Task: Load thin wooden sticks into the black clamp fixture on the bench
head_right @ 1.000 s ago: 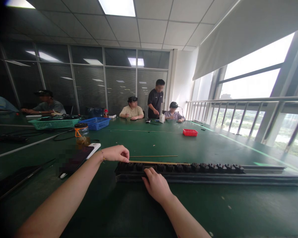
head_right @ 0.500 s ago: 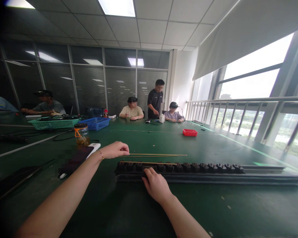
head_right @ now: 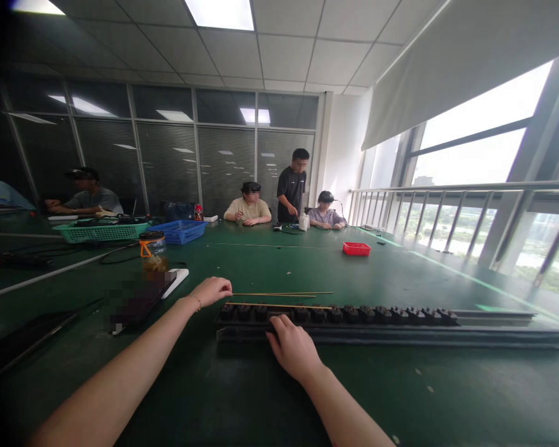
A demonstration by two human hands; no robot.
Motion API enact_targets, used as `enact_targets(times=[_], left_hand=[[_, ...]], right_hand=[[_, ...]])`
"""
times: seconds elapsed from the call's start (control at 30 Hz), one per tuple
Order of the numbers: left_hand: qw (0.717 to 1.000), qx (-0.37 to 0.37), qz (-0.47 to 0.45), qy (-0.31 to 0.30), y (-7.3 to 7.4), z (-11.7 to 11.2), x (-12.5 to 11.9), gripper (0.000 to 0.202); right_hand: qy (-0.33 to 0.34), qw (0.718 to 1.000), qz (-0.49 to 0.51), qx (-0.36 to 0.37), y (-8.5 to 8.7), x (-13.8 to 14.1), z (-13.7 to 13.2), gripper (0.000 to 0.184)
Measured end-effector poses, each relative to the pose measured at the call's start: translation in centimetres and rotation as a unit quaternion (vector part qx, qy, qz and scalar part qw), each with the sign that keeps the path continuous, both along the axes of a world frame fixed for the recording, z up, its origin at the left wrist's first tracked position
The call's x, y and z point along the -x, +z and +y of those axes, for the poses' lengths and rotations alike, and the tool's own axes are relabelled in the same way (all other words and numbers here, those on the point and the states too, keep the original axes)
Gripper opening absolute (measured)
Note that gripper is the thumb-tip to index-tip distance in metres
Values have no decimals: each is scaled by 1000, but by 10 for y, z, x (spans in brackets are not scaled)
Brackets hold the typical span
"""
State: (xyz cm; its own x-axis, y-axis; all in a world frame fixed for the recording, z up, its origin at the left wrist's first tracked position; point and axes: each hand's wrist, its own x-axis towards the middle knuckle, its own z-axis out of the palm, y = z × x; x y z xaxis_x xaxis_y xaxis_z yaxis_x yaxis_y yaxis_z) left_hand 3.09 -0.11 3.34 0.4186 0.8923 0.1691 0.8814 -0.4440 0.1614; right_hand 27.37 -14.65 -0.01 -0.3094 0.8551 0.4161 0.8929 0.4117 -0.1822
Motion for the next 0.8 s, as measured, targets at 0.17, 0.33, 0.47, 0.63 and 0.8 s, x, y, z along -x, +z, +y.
enact_targets(times=[0.17, 0.33, 0.47, 0.63, 0.8], left_hand=[[1000, -13, 1, 13, -24, 7, 4, 15], [998, -36, -12, 42, -35, 11, 10, 16], [997, -49, -27, 44, -40, 11, 13, 18], [990, -85, -92, 68, -17, 4, 3, 22], [988, 62, -109, -93, 37, -20, -21, 33]], right_hand=[[-3, 1000, 0, 6, 0, 0, 0, 31], [-5, 1000, -1, 8, 1, 2, -1, 32], [-4, 1000, 0, 14, 2, 3, -2, 32], [-4, 1000, 1, 21, 1, 1, 0, 33], [-1, 1000, 0, 13, 0, 0, 1, 33]])
